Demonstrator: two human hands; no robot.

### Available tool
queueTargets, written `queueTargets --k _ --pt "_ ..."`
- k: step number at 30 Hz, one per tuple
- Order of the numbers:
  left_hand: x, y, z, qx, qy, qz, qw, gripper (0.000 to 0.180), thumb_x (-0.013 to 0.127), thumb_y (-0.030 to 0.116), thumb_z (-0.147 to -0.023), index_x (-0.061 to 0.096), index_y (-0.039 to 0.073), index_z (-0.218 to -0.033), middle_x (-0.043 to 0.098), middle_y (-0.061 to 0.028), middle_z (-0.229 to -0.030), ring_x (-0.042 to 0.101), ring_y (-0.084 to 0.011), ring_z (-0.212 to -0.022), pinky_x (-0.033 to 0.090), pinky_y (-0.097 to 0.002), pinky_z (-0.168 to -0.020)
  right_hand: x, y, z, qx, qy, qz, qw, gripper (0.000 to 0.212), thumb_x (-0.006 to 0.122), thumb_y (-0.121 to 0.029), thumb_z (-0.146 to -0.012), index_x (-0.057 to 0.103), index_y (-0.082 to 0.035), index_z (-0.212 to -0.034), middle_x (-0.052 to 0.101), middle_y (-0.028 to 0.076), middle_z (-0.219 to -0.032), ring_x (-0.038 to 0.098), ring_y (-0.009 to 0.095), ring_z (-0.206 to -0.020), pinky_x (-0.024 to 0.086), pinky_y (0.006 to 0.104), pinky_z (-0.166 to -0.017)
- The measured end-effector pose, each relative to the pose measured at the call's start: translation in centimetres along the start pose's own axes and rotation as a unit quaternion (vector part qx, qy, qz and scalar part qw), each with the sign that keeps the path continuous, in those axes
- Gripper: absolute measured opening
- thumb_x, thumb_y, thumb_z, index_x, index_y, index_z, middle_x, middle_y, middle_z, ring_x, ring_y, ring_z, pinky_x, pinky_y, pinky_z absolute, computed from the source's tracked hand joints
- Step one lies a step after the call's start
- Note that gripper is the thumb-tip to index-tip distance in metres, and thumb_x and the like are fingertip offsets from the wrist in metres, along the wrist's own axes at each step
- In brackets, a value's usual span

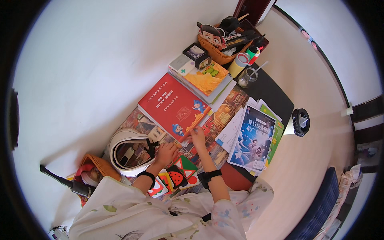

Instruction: The person is organizing various books, documents, and papers on a small table.

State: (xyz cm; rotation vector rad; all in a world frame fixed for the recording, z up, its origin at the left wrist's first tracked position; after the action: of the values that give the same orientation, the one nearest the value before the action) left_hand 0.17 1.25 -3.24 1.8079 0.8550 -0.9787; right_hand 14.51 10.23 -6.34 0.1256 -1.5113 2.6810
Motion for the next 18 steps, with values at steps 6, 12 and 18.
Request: queueTargets --k 6,12,18 --pt "0.1 -0.4 0.3 -0.011 -0.023 0.016 1.000 0.011 0.054 0.017 -0.076 0.051 0.007 -0.078 0.047 -0.0074 -0.076 0.047 -0.0243 -0.075 0.035 -0.0353 -0.070 0.0 -3.3 0.9 -0.207 0.100 0.464 0.855 0.028 0.049 -0.030 -0.081 0.055 -0.003 -0.082 0.058 0.017 -0.068 0.056 0.034 -0.064 0.044 0.0422 -0.058" --pt "0.1 0.2 -0.1 -0.009 -0.028 0.014 0.999 0.009 0.054 0.017 -0.076 0.051 0.008 -0.076 0.046 -0.0068 -0.075 0.047 -0.0242 -0.074 0.035 -0.0356 -0.069 -1.1 -4.1 0.7 -0.222 0.108 0.460 0.853 0.028 0.052 -0.031 -0.080 0.056 -0.004 -0.075 0.057 0.014 -0.063 0.056 0.031 -0.063 0.043 0.0396 -0.056" --pt "0.0 0.2 -0.1 -0.010 -0.025 0.017 0.999 0.009 0.055 0.015 -0.075 0.051 0.008 -0.076 0.046 -0.0071 -0.074 0.047 -0.0248 -0.074 0.035 -0.0360 -0.069 -3.1 -4.6 1.0 -0.194 0.117 0.393 0.891 0.027 0.050 -0.030 -0.080 0.057 -0.003 -0.078 0.058 0.015 -0.066 0.057 0.031 -0.065 0.044 0.0381 -0.058"
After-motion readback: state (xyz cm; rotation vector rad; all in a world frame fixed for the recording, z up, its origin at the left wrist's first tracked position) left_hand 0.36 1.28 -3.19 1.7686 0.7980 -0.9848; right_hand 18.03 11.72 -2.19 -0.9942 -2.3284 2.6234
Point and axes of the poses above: each hand's wrist, its own z-axis away from the middle knuckle, its own x-axis out of the palm, y = z × x, the point moved 4 cm from there along -z, towards the middle knuckle
